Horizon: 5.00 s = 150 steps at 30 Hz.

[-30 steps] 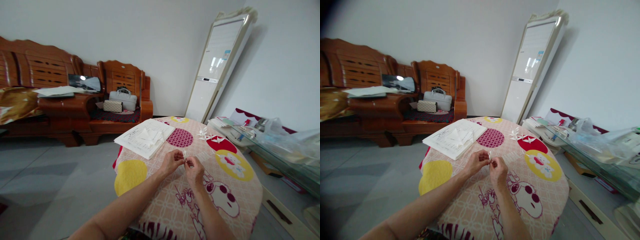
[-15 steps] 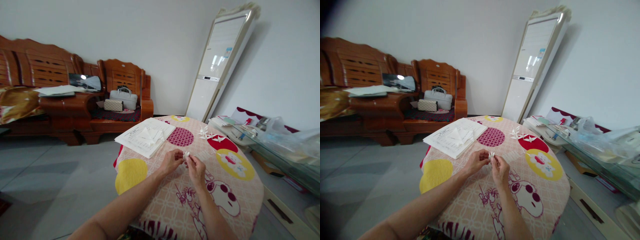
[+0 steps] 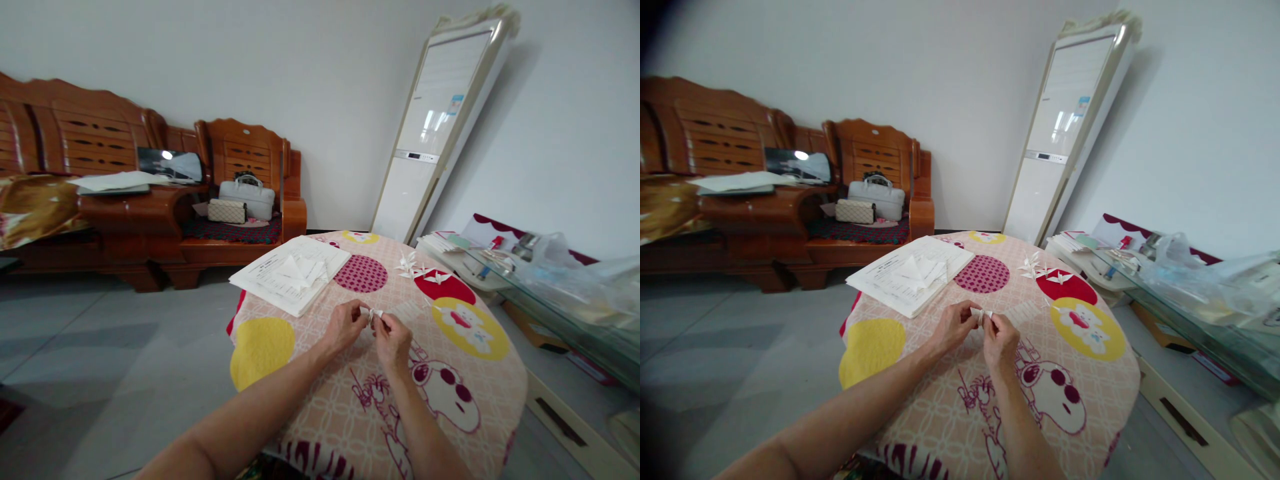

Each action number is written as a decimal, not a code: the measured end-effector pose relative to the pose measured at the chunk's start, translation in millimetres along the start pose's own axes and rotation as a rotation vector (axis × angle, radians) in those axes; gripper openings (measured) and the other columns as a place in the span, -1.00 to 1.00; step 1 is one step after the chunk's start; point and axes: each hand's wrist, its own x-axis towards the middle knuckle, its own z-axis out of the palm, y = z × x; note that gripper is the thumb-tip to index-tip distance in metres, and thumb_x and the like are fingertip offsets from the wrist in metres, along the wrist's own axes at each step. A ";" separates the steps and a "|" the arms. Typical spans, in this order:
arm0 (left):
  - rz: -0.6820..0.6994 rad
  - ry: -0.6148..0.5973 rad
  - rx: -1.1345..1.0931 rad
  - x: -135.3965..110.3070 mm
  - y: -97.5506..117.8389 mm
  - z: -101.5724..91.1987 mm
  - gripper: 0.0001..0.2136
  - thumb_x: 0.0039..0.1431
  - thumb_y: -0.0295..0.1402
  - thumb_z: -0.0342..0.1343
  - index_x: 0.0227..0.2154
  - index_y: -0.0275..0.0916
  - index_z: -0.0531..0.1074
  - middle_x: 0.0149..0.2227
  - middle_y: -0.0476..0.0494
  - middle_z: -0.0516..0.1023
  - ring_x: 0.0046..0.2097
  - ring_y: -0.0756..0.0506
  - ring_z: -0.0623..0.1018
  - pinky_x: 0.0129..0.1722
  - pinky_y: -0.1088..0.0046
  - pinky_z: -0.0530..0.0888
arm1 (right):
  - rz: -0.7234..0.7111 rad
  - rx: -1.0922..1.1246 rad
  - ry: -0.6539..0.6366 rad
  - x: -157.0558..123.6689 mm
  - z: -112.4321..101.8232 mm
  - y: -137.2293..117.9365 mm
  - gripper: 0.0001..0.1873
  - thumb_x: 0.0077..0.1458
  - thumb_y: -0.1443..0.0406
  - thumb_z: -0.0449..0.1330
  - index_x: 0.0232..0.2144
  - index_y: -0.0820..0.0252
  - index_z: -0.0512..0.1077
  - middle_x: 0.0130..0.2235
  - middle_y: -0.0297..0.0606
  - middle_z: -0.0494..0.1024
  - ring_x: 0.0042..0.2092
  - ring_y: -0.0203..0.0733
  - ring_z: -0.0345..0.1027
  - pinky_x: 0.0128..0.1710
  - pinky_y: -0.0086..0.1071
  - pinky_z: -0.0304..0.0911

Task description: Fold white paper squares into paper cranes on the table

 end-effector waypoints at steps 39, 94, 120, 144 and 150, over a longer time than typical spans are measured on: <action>0.086 -0.011 0.155 -5.5 10.1 1.2 -0.87 0.09 -0.38 0.15 -0.48 -0.32 0.49 -0.50 -0.03 0.51 -0.45 0.02 0.43 -0.45 0.57 0.25 | 0.306 0.417 -0.011 2.4 -4.9 -5.0 -0.69 0.04 0.09 0.21 -0.47 0.25 0.47 -0.56 -0.31 0.53 -0.57 -0.24 0.40 -0.57 -0.46 0.30; 0.117 0.033 0.040 -0.9 10.9 -2.6 -0.89 0.11 -0.39 0.09 -0.42 -0.31 0.48 -0.44 -0.08 0.53 -0.39 -0.01 0.49 -0.35 0.53 0.38 | -0.019 0.255 -0.014 -0.6 -2.7 0.2 -0.82 0.11 0.26 0.16 -0.42 0.19 0.53 -0.45 -0.26 0.51 -0.42 -0.22 0.39 -0.38 -0.39 0.30; -0.125 -0.182 -0.516 9.3 -2.0 -11.9 -0.72 -0.06 -0.22 0.30 -0.50 -0.36 0.41 -0.51 -0.01 0.43 -0.46 0.06 0.42 -0.38 0.52 0.38 | 0.260 0.407 -0.044 -1.4 -3.3 -3.6 -0.80 -0.02 0.17 0.26 -0.45 0.20 0.47 -0.59 -0.32 0.53 -0.57 -0.19 0.43 -0.56 -0.42 0.32; -0.094 -0.196 -0.296 4.5 7.1 -12.1 -0.71 -0.02 -0.18 0.23 -0.53 -0.36 0.43 -0.61 0.00 0.40 -0.57 0.06 0.37 -0.56 0.57 0.26 | 0.367 0.569 -0.231 -4.0 -10.2 -3.5 -0.75 0.00 0.18 0.25 -0.58 0.23 0.43 -0.64 -0.37 0.44 -0.65 -0.34 0.28 -0.68 -0.50 0.20; -0.114 -0.163 -0.292 3.2 10.3 -13.8 -0.64 -0.01 -0.09 0.22 -0.59 -0.33 0.35 -0.69 0.05 0.33 -0.64 0.08 0.32 -0.64 0.60 0.20 | 0.402 0.708 -0.326 -3.8 -7.6 -5.2 -0.69 0.05 0.10 0.22 -0.53 0.22 0.39 -0.58 -0.37 0.46 -0.64 -0.33 0.30 -0.68 -0.48 0.23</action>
